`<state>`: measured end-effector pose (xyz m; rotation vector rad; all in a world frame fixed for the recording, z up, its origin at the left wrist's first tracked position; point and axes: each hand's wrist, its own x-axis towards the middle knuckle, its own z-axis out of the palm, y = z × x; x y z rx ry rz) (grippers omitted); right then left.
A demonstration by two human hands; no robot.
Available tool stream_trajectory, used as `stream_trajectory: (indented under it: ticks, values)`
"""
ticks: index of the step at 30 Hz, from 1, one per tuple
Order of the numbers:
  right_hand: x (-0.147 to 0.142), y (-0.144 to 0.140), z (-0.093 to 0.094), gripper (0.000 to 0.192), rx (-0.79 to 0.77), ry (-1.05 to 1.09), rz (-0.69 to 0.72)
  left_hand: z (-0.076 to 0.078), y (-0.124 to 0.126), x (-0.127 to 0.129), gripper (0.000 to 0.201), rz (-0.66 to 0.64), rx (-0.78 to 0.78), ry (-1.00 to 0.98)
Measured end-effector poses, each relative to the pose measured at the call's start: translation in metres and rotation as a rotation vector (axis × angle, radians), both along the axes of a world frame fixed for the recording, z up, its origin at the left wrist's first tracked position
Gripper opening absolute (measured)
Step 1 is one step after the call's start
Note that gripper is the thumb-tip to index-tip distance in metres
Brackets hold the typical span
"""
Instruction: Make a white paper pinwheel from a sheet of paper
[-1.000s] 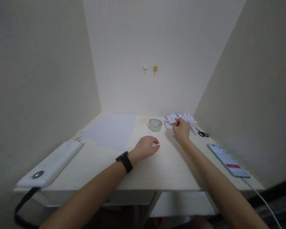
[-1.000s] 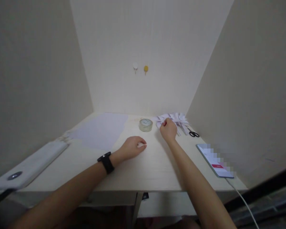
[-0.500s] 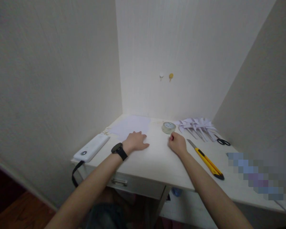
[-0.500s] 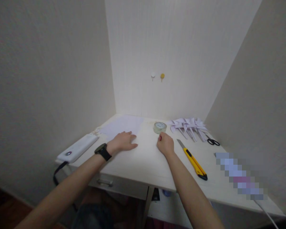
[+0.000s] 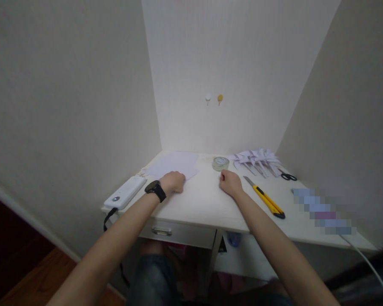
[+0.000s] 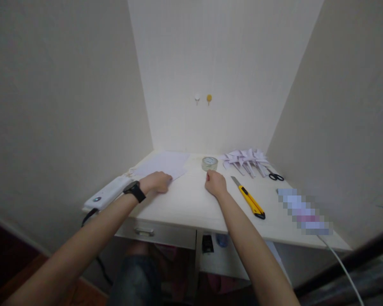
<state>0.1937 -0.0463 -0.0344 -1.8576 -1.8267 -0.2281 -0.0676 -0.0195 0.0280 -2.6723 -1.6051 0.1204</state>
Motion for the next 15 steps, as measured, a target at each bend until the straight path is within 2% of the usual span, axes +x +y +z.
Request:
stream_trajectory:
  ticks: [4, 9, 10, 12, 13, 15]
  values:
    - [-0.001, 0.001, 0.001, 0.016, -0.009, 0.016, -0.008, -0.005, -0.005, 0.002, 0.028, 0.029, 0.066, 0.011]
    - [0.000, 0.002, 0.001, 0.016, -0.010, 0.045, 0.007, -0.002, 0.002, -0.013, 0.026, 0.027, 0.174, -0.068]
    - [0.000, 0.003, 0.000, 0.015, -0.007, 0.048, 0.012, 0.001, 0.004, -0.014, 0.024, 0.029, 0.196, -0.142]
    - [-0.001, 0.004, 0.000, 0.014, 0.010, 0.091, 0.025, 0.008, 0.003, -0.013, 0.026, 0.004, 0.221, -0.426]
    - [-0.001, 0.005, -0.001, 0.014, 0.020, 0.138, 0.035, 0.010, 0.001, -0.010, 0.028, -0.026, 0.192, -0.599]
    - [-0.001, 0.008, 0.000, 0.021, 0.037, 0.423, 0.097, 0.012, -0.004, 0.000, 0.033, -0.029, 0.022, -1.015]
